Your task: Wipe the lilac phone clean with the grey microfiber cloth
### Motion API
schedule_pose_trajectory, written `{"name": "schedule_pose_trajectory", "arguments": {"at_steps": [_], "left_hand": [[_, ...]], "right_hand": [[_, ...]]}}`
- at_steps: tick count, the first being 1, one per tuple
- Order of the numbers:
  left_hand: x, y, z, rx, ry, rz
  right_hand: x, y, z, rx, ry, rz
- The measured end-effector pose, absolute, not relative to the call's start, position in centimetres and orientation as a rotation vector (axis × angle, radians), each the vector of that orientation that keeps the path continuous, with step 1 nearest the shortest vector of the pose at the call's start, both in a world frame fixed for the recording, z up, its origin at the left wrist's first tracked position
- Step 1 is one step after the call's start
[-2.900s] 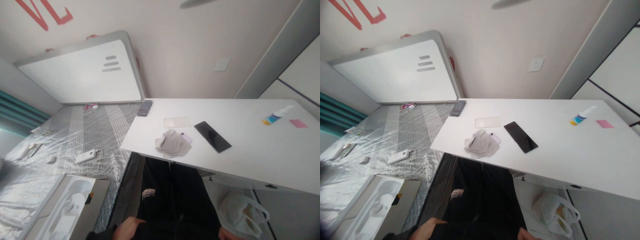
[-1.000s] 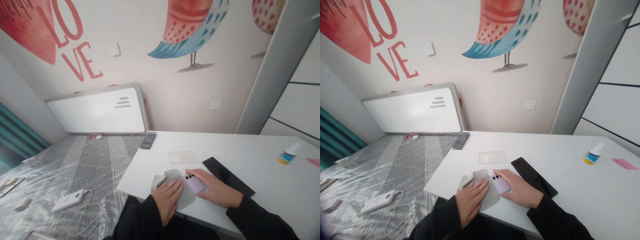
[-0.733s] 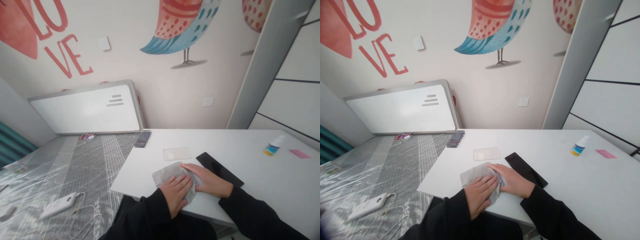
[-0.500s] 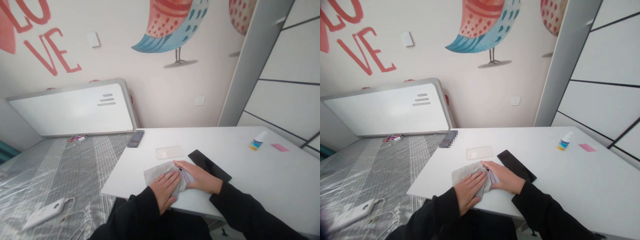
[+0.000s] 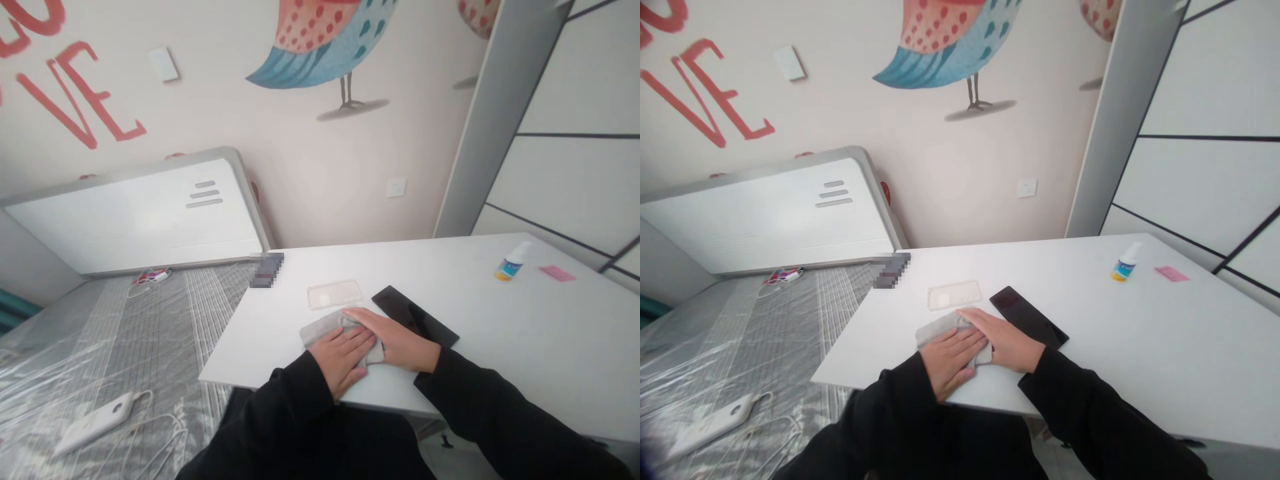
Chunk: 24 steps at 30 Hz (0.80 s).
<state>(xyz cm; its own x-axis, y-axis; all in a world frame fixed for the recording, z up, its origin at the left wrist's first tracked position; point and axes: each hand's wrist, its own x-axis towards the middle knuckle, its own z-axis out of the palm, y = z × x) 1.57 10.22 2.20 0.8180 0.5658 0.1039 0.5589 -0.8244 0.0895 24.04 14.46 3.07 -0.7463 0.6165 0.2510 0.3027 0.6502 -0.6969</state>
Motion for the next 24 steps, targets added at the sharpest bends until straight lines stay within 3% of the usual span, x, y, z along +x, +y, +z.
{"name": "schedule_pose_trajectory", "arguments": {"at_steps": [11,19,24], "left_hand": [[-7.4,5.2,4.2,2.954,1.079,0.063],[-0.2,10.7,4.9,2.935,0.745,-0.016],[0.6,11.9,4.4,3.046,0.778,0.019]], "right_hand": [[24.0,14.7,4.0,-0.813,-2.391,0.940],[23.9,14.8,3.8,-0.735,-2.385,0.879],[23.9,14.8,3.7,-0.729,-2.375,0.865]]}}
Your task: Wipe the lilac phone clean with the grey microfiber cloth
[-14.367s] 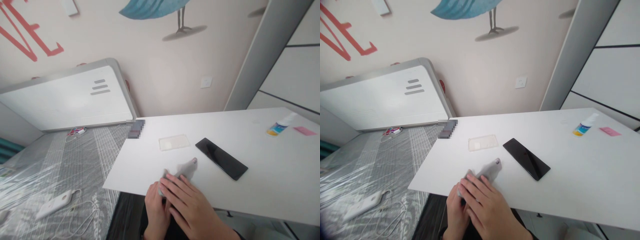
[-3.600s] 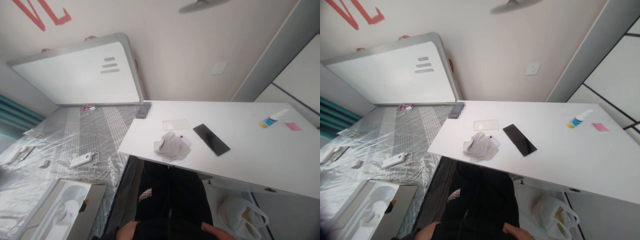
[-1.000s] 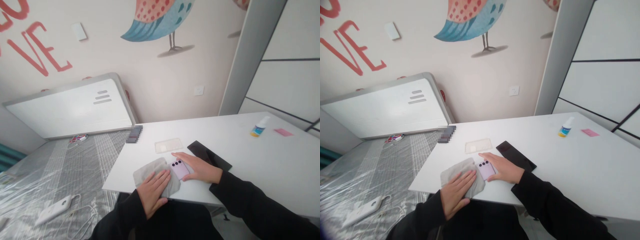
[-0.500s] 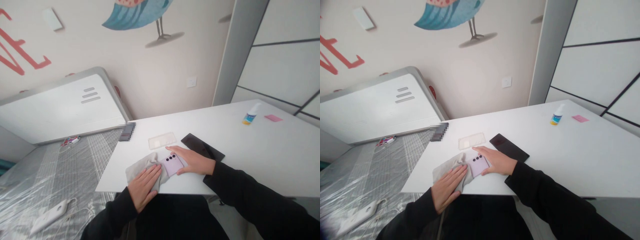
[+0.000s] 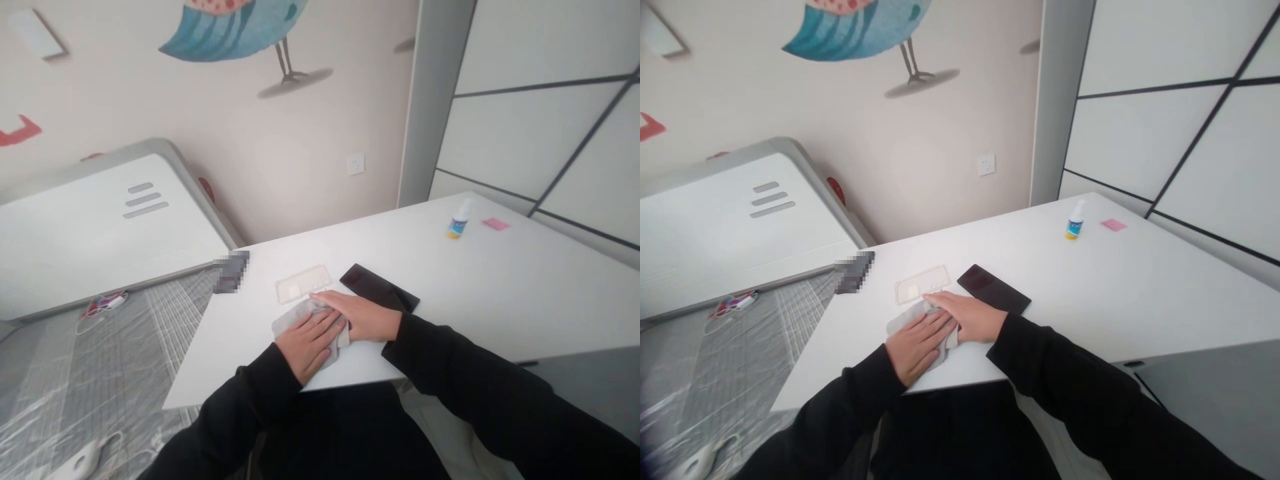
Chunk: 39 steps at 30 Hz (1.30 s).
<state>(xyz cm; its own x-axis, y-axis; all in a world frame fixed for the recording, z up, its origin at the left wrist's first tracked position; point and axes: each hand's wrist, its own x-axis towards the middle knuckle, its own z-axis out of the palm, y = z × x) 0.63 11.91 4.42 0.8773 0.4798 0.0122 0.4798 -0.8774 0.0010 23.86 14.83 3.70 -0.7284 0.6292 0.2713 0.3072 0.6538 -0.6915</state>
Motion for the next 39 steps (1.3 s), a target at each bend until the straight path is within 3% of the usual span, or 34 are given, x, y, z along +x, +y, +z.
{"name": "schedule_pose_trajectory", "arguments": {"at_steps": [9,19,30,39], "left_hand": [[-7.6,8.1,3.8,-2.750,-0.845,-0.234],[1.3,12.6,3.4,-2.974,-0.673,-0.229],[-8.2,7.5,5.2,-2.867,-1.060,0.030],[-1.6,12.4,3.0,-2.935,-0.728,-0.182]], "right_hand": [[23.6,15.5,4.5,-0.715,-2.436,0.827],[23.8,15.2,4.6,-0.695,-2.457,0.771],[23.9,14.7,4.1,-0.729,-2.405,0.779],[23.4,15.1,4.3,-0.695,-2.420,0.696]]}}
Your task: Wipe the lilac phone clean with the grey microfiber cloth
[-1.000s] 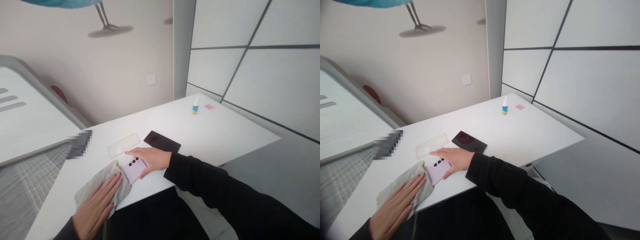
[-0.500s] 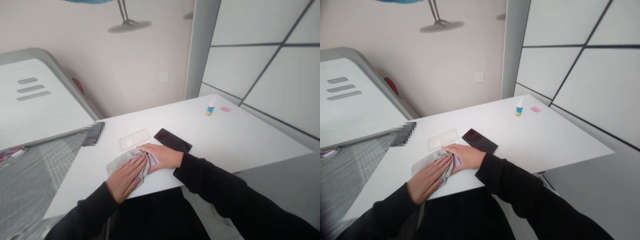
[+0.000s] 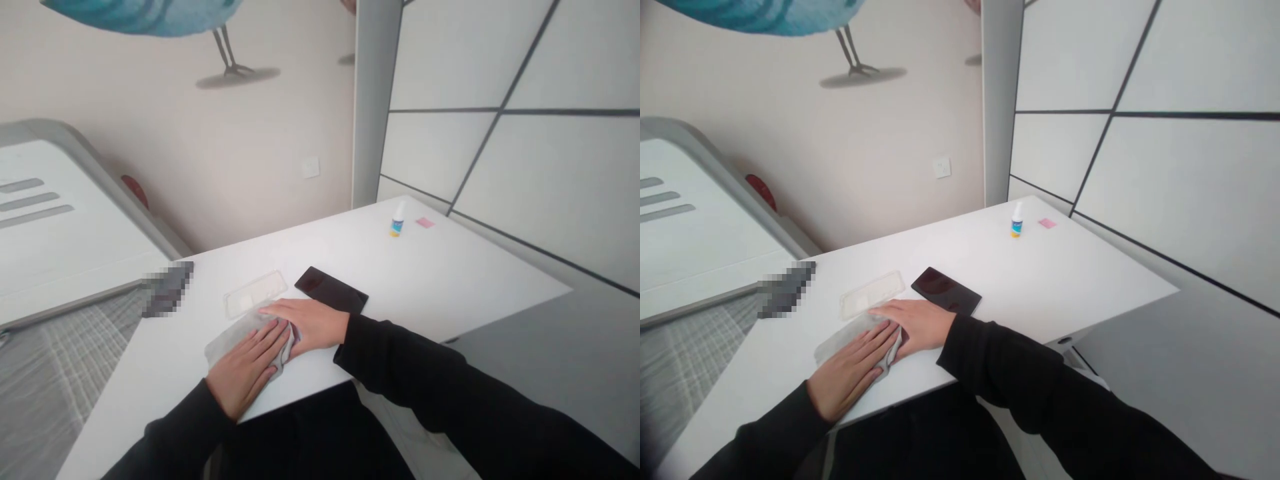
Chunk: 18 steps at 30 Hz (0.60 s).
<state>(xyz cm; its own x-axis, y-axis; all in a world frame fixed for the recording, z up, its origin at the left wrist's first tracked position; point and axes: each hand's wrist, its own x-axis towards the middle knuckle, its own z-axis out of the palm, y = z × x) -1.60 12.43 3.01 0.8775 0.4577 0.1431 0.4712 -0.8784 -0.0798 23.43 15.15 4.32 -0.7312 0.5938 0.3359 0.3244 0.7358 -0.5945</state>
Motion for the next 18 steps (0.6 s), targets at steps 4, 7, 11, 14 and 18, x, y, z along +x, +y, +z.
{"name": "schedule_pose_trajectory", "arguments": {"at_steps": [4,7,11,14,18], "left_hand": [[-0.3,13.4,3.2,-2.945,-0.604,-0.256],[-2.4,12.8,3.5,-2.901,-0.588,-0.242],[-6.6,11.1,3.9,-2.849,-0.835,-0.248],[-7.2,9.4,4.5,-2.819,-0.906,-0.190],[-3.8,8.2,5.0,-2.871,-0.766,-0.035]], "right_hand": [[23.5,14.9,4.4,-0.724,-2.432,0.635],[23.4,14.5,4.8,-0.796,-2.436,0.560],[23.2,14.1,5.4,-0.856,-2.441,0.514],[23.1,14.1,5.4,-0.868,-2.437,0.522],[23.0,14.2,4.6,-0.799,-2.403,0.580]]}}
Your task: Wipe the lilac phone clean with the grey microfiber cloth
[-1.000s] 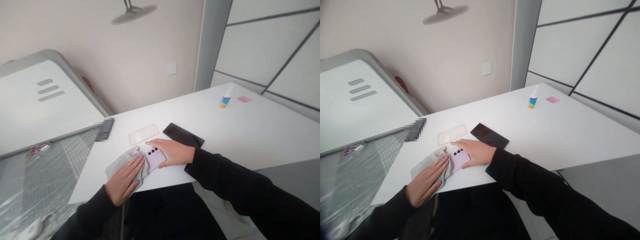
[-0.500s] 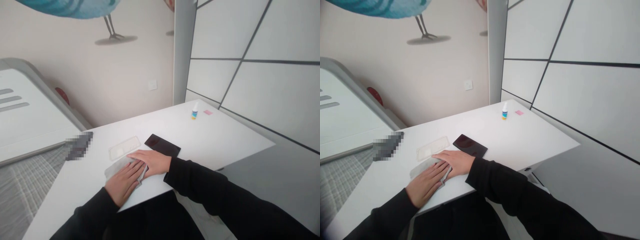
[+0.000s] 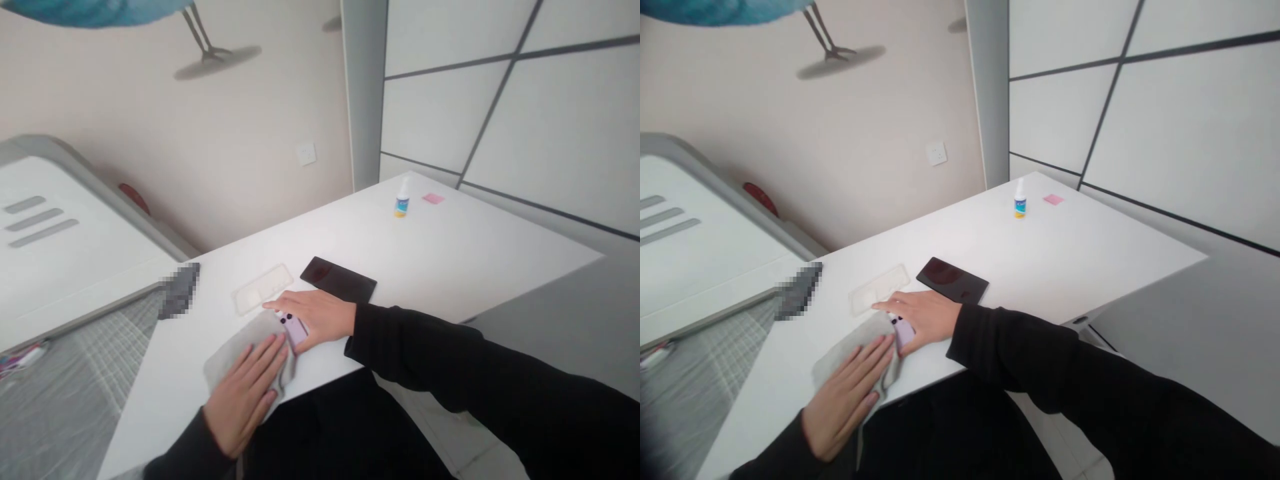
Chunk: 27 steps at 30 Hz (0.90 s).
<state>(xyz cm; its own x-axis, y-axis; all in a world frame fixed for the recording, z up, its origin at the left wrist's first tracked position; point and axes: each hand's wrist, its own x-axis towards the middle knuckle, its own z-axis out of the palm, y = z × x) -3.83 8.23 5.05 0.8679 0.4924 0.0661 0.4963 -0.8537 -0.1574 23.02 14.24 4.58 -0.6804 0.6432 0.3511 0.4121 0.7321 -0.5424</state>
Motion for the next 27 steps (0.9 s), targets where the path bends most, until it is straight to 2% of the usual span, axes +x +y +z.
{"name": "schedule_pose_trajectory", "arguments": {"at_steps": [6,16,23,27], "left_hand": [[-1.2,10.7,5.3,-3.064,-0.744,-0.048],[-6.6,9.6,4.1,-2.901,-0.989,-0.076],[-8.1,7.5,3.3,-2.807,-0.978,-0.092],[-6.7,9.1,3.3,-2.829,-0.862,-0.283]], "right_hand": [[23.1,14.4,3.6,-0.743,-2.332,0.694],[23.1,13.8,4.2,-0.837,-2.337,0.726],[22.9,12.9,5.0,-0.722,-2.587,0.295],[22.3,12.6,4.6,-0.732,-2.575,0.151]]}}
